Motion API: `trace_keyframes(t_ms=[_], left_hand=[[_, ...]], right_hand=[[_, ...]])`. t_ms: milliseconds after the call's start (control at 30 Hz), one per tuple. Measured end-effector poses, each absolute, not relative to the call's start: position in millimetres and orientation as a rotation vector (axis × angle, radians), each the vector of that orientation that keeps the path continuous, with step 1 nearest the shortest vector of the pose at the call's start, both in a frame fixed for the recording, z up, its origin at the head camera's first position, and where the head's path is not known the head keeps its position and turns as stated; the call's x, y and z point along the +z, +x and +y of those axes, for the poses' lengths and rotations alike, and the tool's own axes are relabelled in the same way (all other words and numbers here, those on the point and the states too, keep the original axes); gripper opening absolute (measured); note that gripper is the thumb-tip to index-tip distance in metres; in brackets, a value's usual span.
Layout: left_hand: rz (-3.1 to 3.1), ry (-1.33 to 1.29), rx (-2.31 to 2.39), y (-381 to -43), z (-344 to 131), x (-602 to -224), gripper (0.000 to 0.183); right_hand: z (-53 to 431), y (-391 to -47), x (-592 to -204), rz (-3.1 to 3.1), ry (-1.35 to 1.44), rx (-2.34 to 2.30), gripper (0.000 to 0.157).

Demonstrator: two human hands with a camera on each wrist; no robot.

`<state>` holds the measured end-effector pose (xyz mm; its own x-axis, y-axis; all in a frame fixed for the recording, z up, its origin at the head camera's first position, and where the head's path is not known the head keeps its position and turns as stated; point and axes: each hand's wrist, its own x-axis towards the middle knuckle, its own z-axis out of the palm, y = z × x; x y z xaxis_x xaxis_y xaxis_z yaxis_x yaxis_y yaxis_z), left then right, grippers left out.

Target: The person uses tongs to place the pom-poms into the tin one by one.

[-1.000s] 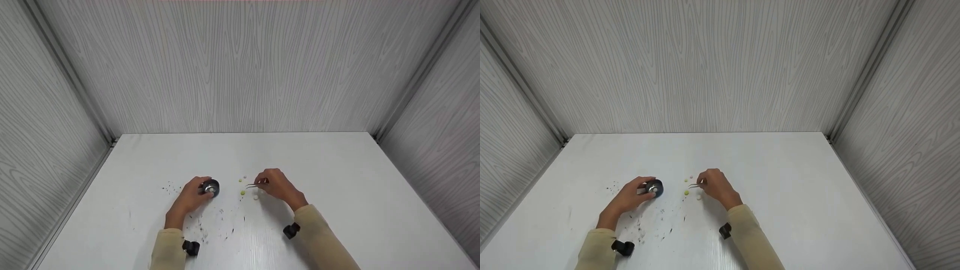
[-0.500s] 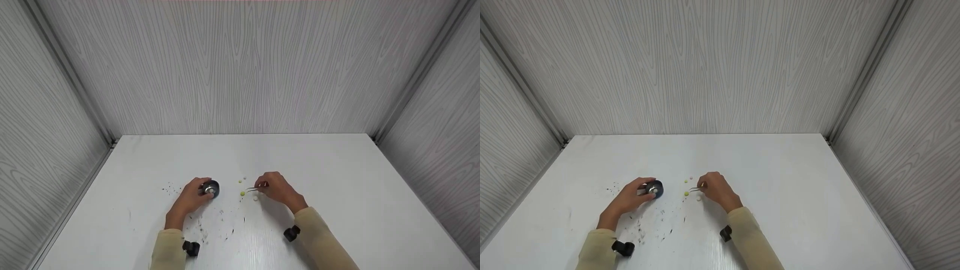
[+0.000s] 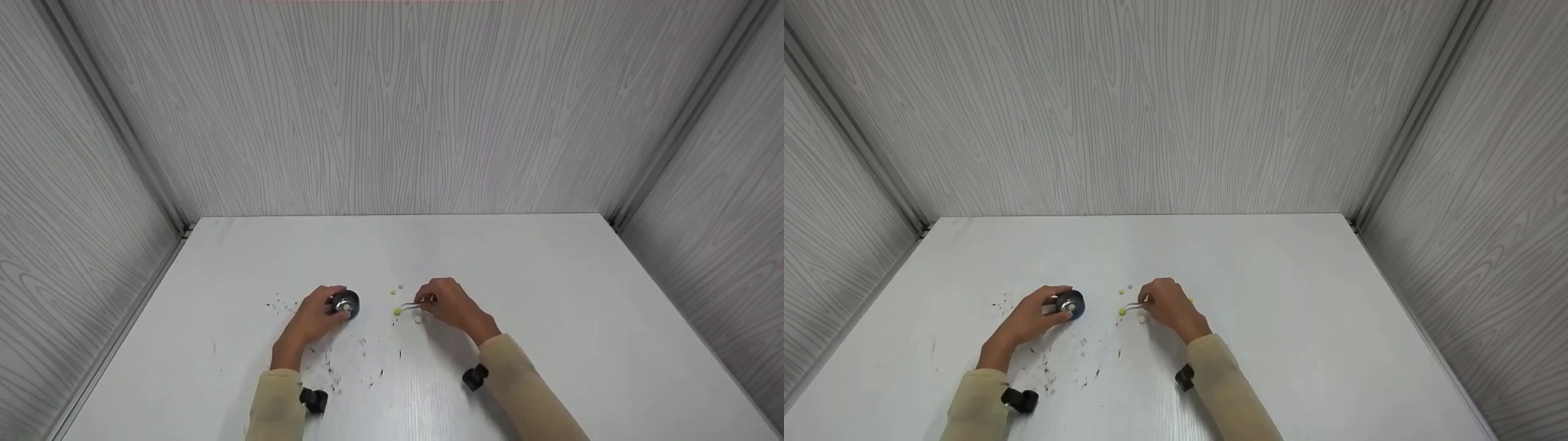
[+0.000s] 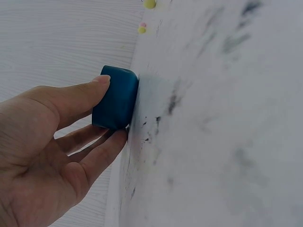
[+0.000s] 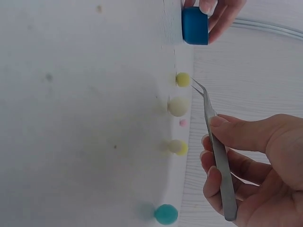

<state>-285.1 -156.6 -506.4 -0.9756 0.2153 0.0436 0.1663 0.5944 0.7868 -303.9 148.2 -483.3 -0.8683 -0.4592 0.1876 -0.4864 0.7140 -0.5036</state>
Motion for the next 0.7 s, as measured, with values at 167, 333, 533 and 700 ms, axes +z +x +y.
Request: trace_keyframes(t_ms=[167, 333, 533, 700], left_hand=[[2.731, 0.317, 1.380, -286.0, -156.9, -505.3, 0.054], [2.721, 0.316, 1.388, -286.3, -156.3, -505.1, 0.055], [2.733, 0.313, 1.377, -286.3, -155.3, -504.6, 0.054], [2.746, 0.294, 1.348, -284.7, -155.1, -505.4, 0.054]], right_hand=[[146.7, -306.0, -482.7, -2.883, 0.772, 0.860, 0.012], [147.3, -306.6, -482.4, -2.896, 0.769, 0.840, 0.012], [147.2, -307.7, -482.8, -2.885, 0.764, 0.849, 0.010], [146.5, -306.9, -485.0, -2.904, 0.751, 0.857, 0.011]])
